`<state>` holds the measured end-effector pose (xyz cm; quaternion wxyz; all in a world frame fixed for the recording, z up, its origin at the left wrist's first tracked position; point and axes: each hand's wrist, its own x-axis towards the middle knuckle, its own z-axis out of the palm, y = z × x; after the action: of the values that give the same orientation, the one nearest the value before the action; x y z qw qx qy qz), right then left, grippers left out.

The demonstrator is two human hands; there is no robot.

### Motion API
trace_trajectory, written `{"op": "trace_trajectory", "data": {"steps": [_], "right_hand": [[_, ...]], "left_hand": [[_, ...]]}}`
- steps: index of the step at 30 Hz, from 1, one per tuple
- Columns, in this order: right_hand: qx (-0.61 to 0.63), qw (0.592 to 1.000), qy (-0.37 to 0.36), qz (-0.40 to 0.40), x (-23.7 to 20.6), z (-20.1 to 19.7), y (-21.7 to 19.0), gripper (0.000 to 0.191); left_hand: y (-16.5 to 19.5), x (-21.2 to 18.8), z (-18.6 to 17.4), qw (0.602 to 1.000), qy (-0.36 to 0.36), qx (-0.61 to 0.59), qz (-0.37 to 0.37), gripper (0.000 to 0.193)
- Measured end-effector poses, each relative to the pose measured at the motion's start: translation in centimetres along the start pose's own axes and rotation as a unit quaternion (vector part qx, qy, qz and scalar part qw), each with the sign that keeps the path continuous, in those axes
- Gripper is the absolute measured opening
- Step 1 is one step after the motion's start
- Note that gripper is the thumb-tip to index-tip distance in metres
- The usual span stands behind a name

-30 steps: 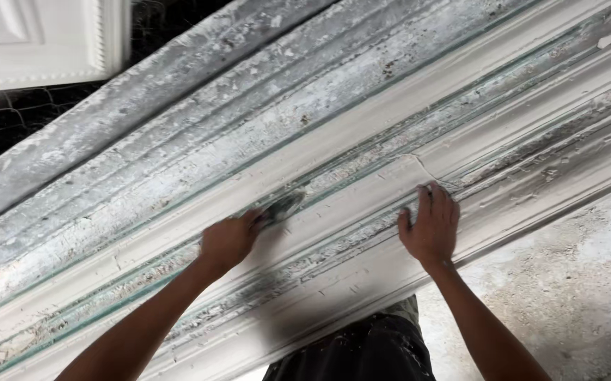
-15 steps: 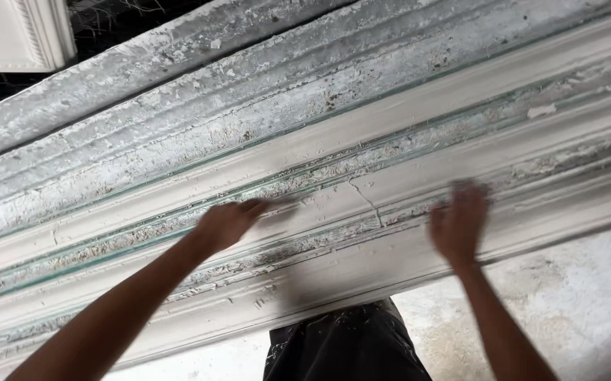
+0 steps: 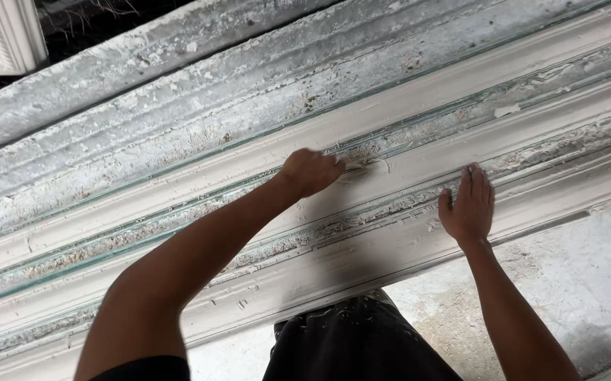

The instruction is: The person uses a small knife to scrape dried plaster residue out of the grooved channels of decorative cornice molding pieces laid on a work table, working along each piece section by section and repositioning the moldings as they go.

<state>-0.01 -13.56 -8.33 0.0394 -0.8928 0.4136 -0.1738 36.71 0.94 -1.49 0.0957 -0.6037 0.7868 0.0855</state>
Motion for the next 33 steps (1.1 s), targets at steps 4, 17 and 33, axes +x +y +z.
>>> {"op": "trace_trajectory", "data": {"steps": [4,17,33], "right_hand": [[-0.02,1.0,0.001,-0.005,0.3,-0.7,-0.7,0.061],[-0.002,0.999,0.014,0.049,1.8,-2.1,-1.8,0.06],[0.01,0.998,-0.017,0.066,1.4,-0.7,-0.9,0.065]], "left_hand": [[-0.4,-11.0,-1.7,0.988,-0.103,-0.082,-0.077,0.053],[7.8,14.3,-5.8,0.996,0.026,-0.081,0.0,0.022],[0.0,-7.7,0.7,0.912,-0.129,-0.212,-0.328,0.047]]}}
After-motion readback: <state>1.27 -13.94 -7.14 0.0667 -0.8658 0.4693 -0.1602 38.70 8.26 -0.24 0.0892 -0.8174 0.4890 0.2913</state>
